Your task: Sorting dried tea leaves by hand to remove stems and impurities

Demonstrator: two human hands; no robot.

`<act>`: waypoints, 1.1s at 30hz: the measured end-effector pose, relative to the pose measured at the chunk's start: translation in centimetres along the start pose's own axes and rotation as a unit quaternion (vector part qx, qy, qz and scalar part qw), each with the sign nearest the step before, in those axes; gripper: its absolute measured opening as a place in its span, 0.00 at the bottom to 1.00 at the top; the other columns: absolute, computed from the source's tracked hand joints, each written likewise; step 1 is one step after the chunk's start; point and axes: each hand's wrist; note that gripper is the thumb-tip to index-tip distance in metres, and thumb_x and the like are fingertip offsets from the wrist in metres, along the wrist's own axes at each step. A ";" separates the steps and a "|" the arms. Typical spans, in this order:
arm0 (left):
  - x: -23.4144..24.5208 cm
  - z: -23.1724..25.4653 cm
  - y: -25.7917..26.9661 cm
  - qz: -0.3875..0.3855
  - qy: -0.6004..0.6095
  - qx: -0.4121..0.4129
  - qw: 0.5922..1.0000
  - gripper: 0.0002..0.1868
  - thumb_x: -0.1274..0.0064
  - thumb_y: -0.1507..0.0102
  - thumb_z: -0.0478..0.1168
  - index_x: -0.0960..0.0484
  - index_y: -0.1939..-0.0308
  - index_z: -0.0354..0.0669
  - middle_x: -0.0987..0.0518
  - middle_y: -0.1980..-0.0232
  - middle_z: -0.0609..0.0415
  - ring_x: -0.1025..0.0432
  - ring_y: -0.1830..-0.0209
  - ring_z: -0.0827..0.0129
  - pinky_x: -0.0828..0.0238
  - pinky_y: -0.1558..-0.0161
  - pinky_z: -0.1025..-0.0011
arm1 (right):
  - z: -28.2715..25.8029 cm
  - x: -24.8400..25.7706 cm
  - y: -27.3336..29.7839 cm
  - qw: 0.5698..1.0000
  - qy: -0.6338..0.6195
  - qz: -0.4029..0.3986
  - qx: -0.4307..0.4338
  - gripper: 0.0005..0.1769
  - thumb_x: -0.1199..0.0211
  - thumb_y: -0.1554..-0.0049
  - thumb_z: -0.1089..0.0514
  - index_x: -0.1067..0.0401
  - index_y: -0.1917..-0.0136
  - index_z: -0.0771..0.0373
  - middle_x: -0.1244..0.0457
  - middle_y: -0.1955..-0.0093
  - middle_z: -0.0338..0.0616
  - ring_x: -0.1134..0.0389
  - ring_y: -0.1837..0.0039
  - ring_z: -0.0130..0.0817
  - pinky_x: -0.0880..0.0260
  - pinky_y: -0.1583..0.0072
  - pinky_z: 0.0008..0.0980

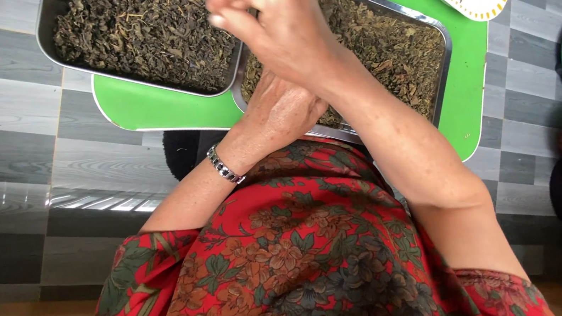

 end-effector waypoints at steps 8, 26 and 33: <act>0.7 0.3 -0.4 -0.032 0.080 0.031 0.996 0.13 0.54 0.33 0.35 0.26 0.48 0.27 0.21 0.52 0.29 0.27 0.52 0.32 0.32 0.58 0.43 | 0.9 -1.2 -1.5 0.998 0.062 -0.020 -0.008 0.08 0.36 0.42 0.68 0.33 0.58 0.59 0.44 0.65 0.34 0.46 0.63 0.30 0.43 0.55 0.35; -1.8 -0.4 0.2 -0.037 -0.021 0.040 0.998 0.08 0.32 0.42 0.43 0.14 0.62 0.53 0.19 0.58 0.56 0.26 0.50 0.60 0.49 0.30 0.49 | -0.6 6.5 14.0 0.973 0.168 0.011 -0.155 0.03 0.29 0.36 0.67 0.22 0.51 0.63 0.29 0.52 0.50 0.28 0.39 0.57 0.35 0.35 0.51; -1.9 -0.3 0.0 -0.058 -0.043 0.022 0.997 0.05 0.35 0.39 0.44 0.14 0.62 0.52 0.19 0.60 0.57 0.26 0.50 0.62 0.53 0.29 0.48 | -2.5 6.1 16.2 0.959 0.220 0.001 -0.178 0.02 0.31 0.35 0.64 0.22 0.48 0.64 0.30 0.44 0.53 0.32 0.33 0.57 0.40 0.31 0.54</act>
Point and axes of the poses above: each hand's wrist, its own y-axis away from the middle knuckle, its own x-axis out of the back of the hand, z = x × y
